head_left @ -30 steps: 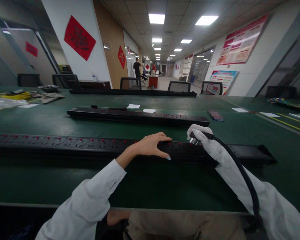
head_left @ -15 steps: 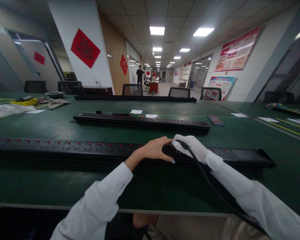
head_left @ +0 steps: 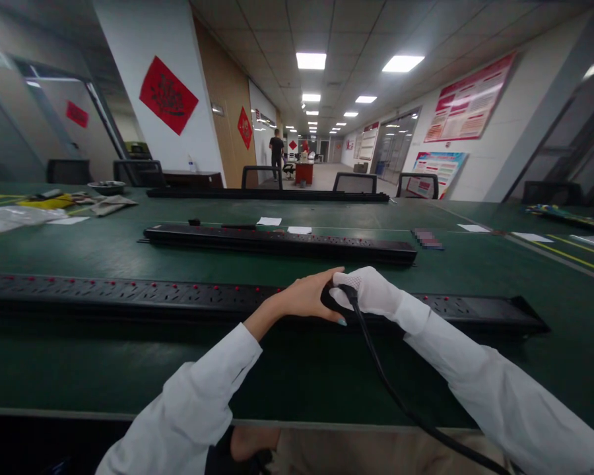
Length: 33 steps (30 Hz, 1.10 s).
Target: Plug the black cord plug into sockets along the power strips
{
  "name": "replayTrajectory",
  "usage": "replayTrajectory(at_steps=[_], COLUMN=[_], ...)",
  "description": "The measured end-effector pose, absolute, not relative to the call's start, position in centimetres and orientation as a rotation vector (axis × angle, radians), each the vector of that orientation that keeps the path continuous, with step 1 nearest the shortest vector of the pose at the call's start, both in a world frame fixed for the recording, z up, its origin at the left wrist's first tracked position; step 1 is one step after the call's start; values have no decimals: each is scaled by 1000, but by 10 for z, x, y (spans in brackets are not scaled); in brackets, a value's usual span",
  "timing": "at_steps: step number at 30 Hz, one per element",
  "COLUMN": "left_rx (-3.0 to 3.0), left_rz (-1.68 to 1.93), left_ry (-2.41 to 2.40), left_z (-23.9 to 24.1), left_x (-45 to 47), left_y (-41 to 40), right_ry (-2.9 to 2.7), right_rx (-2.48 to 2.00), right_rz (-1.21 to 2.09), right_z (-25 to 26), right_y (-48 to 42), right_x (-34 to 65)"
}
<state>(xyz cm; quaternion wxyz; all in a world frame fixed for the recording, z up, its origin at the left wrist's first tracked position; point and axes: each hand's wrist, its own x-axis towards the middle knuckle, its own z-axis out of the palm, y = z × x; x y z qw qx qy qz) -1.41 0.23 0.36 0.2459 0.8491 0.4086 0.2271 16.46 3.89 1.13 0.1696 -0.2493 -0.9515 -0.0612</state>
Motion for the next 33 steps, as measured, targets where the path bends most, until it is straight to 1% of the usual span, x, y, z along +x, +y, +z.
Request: replayTrajectory(at_steps=[5,13,33], left_rx=[2335,2382,2396], left_rz=[602,535,391], left_ry=[1086,1141,1121], left_z=[5,4,8], left_x=[-13,-14,-14], left_y=[2,4,4], right_ry=[-2654,-2614,-2637], right_rx=[-739,-737,-731], right_rz=[-105,-100,-8], right_z=[11,4,11], right_y=[34,37,33], right_x=[168,174,176])
